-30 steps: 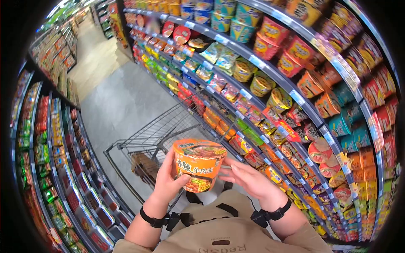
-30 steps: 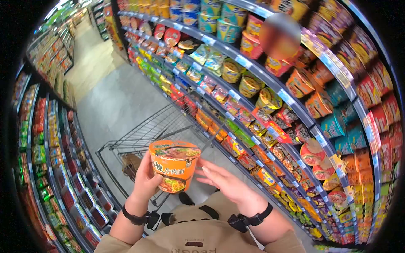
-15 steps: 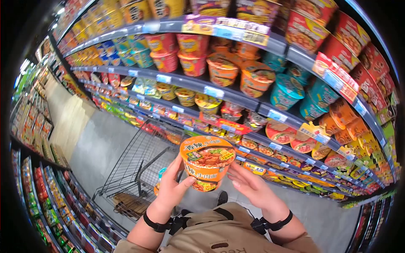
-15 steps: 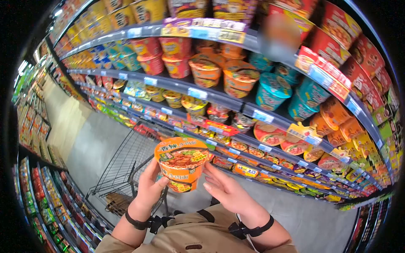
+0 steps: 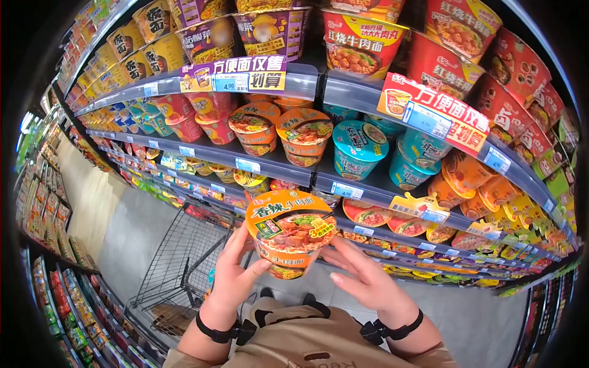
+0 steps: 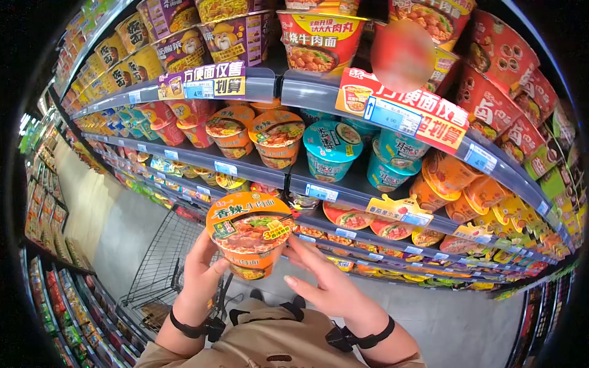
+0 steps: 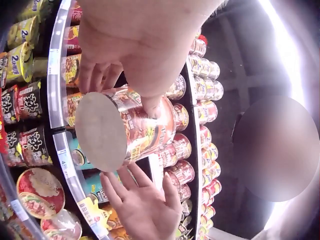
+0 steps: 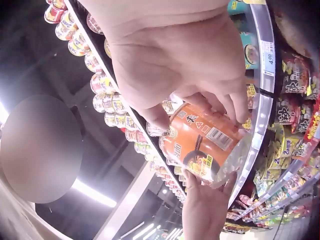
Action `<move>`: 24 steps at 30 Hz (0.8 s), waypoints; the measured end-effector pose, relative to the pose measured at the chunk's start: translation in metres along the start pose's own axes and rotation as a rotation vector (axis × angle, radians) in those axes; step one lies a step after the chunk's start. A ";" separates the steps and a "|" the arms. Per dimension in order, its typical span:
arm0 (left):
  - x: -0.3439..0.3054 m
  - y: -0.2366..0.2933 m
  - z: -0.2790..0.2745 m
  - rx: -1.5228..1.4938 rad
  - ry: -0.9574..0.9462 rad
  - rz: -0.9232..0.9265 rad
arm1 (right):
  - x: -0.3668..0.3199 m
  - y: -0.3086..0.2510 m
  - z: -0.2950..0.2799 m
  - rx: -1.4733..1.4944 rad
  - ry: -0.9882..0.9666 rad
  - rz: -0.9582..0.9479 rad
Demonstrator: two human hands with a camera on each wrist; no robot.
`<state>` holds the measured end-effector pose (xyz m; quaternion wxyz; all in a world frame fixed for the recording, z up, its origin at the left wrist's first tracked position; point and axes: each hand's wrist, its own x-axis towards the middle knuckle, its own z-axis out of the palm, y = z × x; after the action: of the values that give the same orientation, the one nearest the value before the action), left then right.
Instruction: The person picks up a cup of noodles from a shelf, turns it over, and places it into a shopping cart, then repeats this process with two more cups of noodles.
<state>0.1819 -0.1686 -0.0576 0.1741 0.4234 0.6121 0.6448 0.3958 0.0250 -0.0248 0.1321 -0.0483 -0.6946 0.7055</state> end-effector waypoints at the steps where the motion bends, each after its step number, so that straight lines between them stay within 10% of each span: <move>1: 0.001 0.000 0.001 0.011 0.003 -0.009 | 0.002 0.001 -0.001 0.049 0.003 -0.006; 24: 0.221 -0.041 -0.098 -0.046 0.024 0.132 | 0.244 -0.026 -0.022 -0.105 -0.029 -0.137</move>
<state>-0.0331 -0.0597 -0.0121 0.1335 0.4508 0.5701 0.6738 0.1699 0.1084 0.0282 0.1671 0.0026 -0.7342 0.6581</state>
